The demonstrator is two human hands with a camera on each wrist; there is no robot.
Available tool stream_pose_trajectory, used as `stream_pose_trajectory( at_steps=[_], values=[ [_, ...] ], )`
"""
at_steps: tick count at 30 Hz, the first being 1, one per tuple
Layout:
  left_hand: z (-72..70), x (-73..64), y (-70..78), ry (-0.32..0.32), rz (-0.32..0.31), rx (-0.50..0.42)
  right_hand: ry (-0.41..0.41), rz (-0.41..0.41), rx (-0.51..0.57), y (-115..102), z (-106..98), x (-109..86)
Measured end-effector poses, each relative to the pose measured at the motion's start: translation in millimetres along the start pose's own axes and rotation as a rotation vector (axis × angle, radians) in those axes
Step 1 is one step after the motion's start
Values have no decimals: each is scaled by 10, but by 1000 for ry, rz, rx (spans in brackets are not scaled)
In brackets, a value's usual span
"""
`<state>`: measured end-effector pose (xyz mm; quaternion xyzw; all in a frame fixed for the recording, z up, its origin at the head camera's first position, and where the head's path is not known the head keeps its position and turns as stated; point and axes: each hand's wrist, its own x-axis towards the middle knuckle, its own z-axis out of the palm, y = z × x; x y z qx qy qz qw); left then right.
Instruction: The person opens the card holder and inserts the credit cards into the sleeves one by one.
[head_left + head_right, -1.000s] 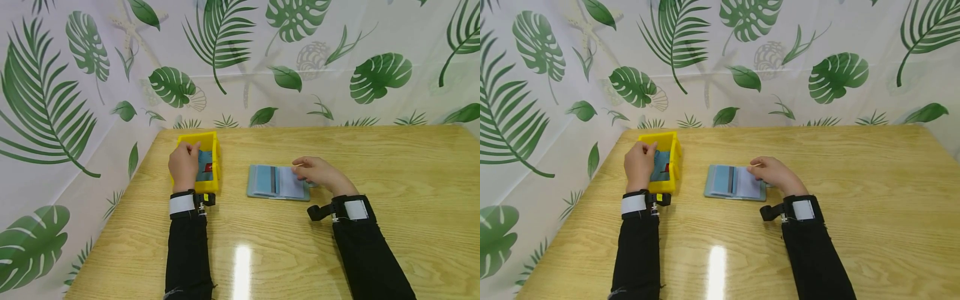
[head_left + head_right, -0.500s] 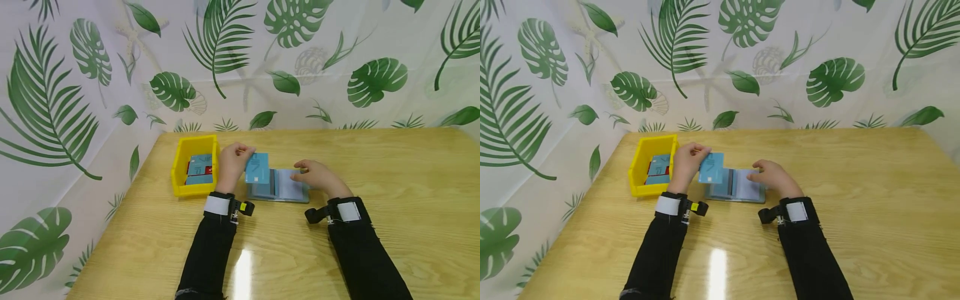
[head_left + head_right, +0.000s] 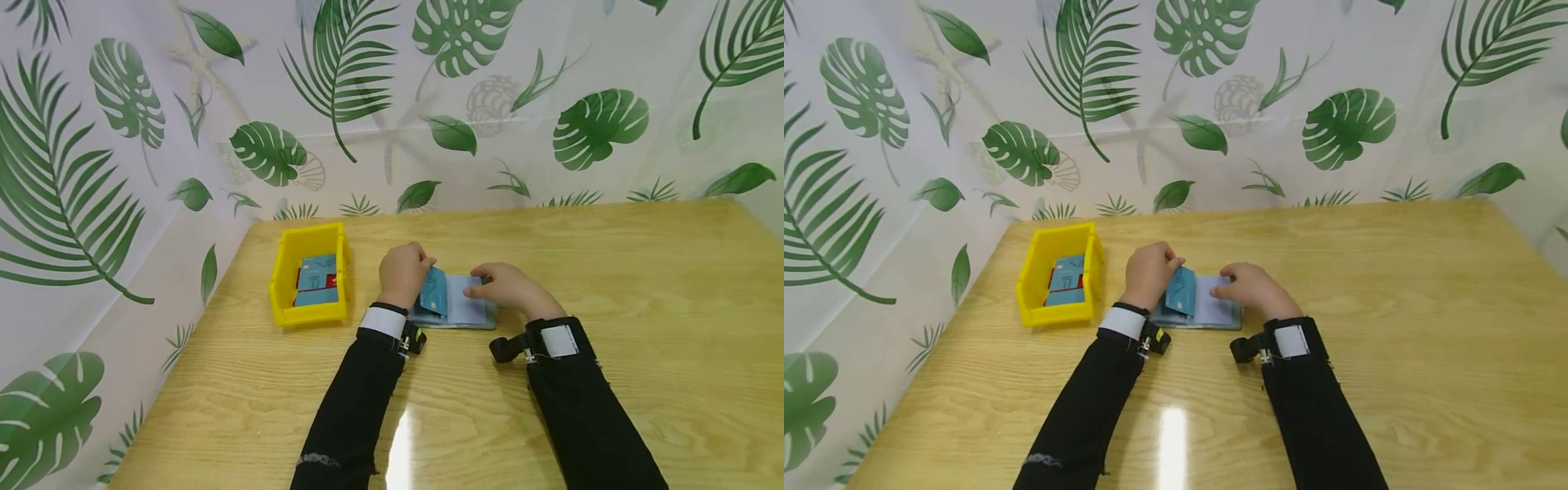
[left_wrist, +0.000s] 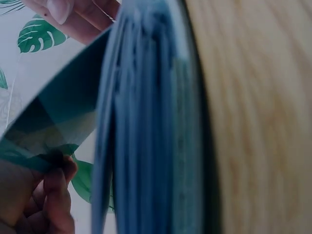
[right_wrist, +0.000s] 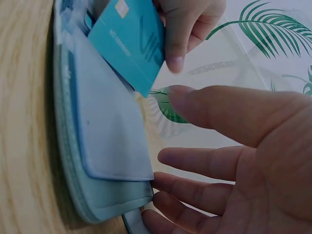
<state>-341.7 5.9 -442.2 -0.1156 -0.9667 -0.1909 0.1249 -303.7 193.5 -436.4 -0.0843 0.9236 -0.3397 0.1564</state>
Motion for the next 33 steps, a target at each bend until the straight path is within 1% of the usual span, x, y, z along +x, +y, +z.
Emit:
stream_pose_trajectory(
  at_steps=[2, 5, 7, 10, 13, 15, 17, 21, 25, 27, 29, 33],
  values=[
    [8, 2, 17, -13, 14, 37, -1, 2, 2, -8, 0, -5],
    [12, 19, 46, -33, 19, 40, -3, -2, 0, -22, -7, -13],
    [22, 29, 51, -46, 4, 12, -5, -5, 4, -31, -9, -18],
    [38, 22, 22, -66, -43, -72, -10, -5, 12, -35, -3, -22],
    [58, 6, -28, -63, -83, -154, -16, 6, 27, -31, 6, -21],
    [59, -5, -47, -57, -94, -177, -20, 15, 31, -30, 3, -21],
    [55, -7, -44, -53, -89, -176, -22, 20, 31, -30, -4, -21],
    [41, 3, 17, -71, -62, -115, -28, 18, 16, -39, -12, -15],
    [63, 25, 91, -109, -40, -4, -43, 26, 17, -43, -8, -4],
    [80, 34, 117, -123, -49, 43, -48, 31, 21, -43, -4, 1],
    [91, 39, 137, -132, -70, 68, -50, 31, 24, -40, -1, 2],
    [95, 34, 159, -147, -108, 51, -46, 28, 23, -35, -4, -6]
  ],
)
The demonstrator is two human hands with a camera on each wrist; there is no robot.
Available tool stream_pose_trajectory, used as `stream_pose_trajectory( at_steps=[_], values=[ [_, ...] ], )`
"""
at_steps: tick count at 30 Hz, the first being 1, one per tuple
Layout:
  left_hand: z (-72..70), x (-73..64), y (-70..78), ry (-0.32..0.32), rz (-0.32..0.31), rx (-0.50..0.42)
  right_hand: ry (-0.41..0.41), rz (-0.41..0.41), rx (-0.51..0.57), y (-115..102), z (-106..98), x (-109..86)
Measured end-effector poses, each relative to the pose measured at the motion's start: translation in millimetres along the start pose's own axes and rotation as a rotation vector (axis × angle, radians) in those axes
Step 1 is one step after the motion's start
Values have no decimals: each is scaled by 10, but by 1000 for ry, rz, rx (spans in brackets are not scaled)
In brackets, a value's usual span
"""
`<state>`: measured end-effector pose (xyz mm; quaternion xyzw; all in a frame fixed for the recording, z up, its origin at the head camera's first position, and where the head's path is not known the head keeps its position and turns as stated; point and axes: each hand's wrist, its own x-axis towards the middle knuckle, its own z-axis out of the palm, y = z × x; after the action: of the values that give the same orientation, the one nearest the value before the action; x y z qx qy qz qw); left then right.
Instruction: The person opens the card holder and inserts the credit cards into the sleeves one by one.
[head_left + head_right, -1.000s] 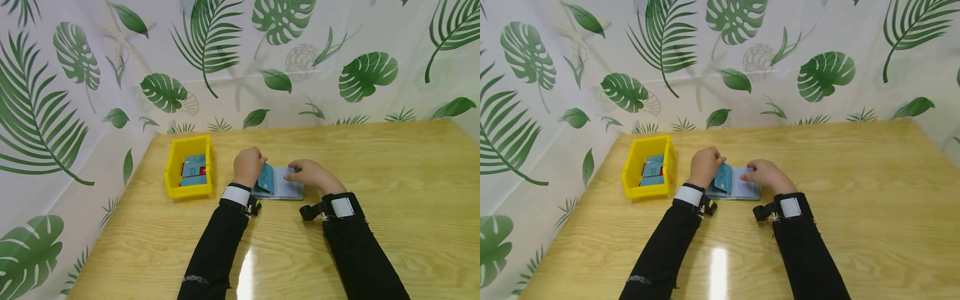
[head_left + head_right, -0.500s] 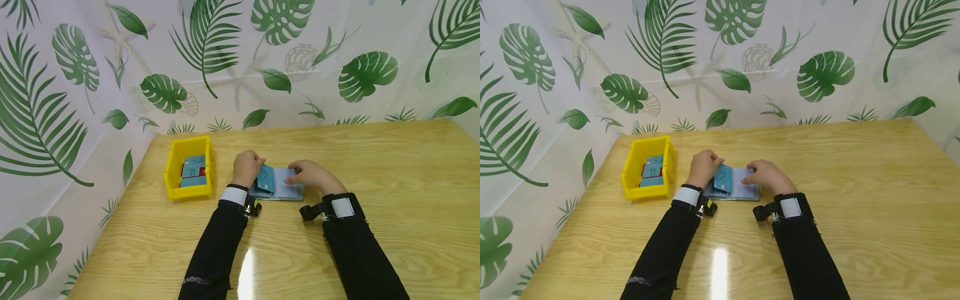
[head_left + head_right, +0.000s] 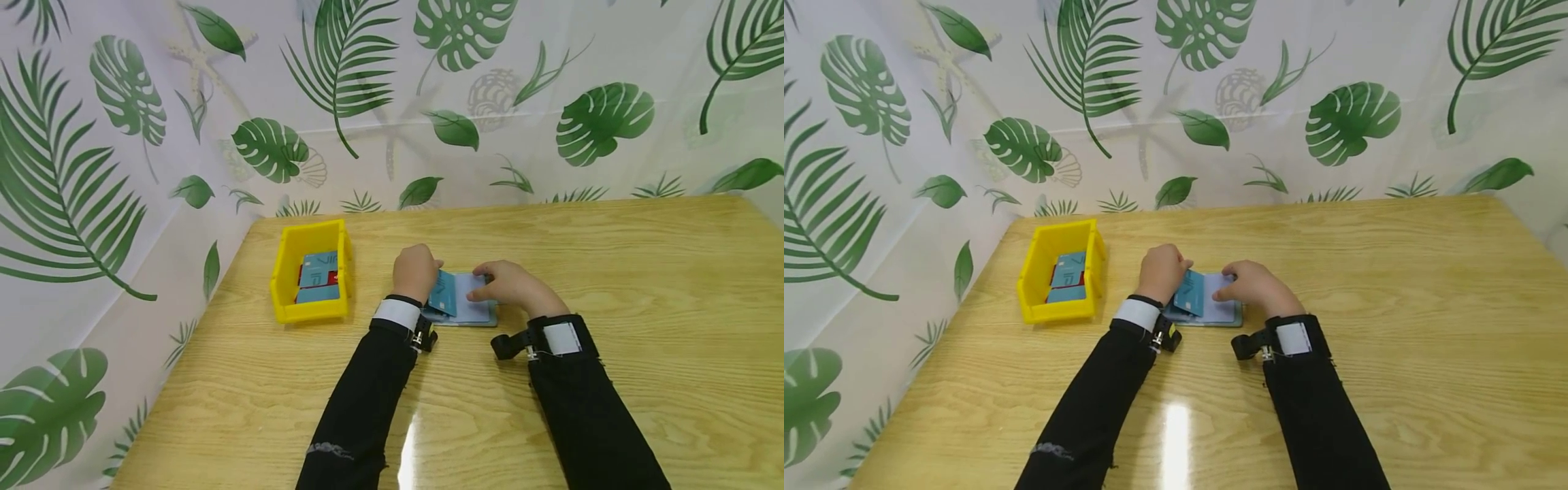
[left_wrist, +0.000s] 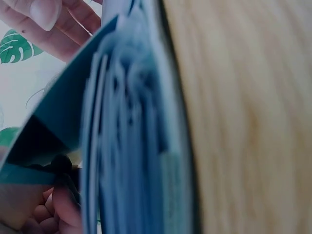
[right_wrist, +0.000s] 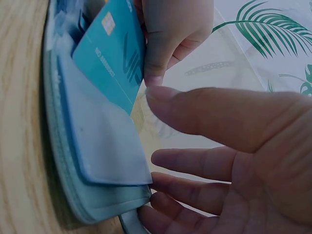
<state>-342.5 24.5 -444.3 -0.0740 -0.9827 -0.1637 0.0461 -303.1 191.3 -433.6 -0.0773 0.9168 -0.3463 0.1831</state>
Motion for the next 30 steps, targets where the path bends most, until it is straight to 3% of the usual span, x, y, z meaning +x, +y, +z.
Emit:
stream_pose_trajectory(
  at_steps=[7, 14, 18, 24, 30],
  values=[
    [30, -1, 25, -17, -37, -24, -6, -1, -17, 1, -7, -14],
    [104, 11, 90, 15, -48, -24, -15, -4, -39, 4, -24, -19],
    [58, -30, 147, 25, -77, 59, -23, -9, -48, 11, -41, -19],
    [3, -107, 274, 37, -26, 276, -36, -20, -52, 33, -46, -23],
    [-25, -197, 363, -34, 13, 358, -40, -11, -36, 43, -44, -26]
  ],
)
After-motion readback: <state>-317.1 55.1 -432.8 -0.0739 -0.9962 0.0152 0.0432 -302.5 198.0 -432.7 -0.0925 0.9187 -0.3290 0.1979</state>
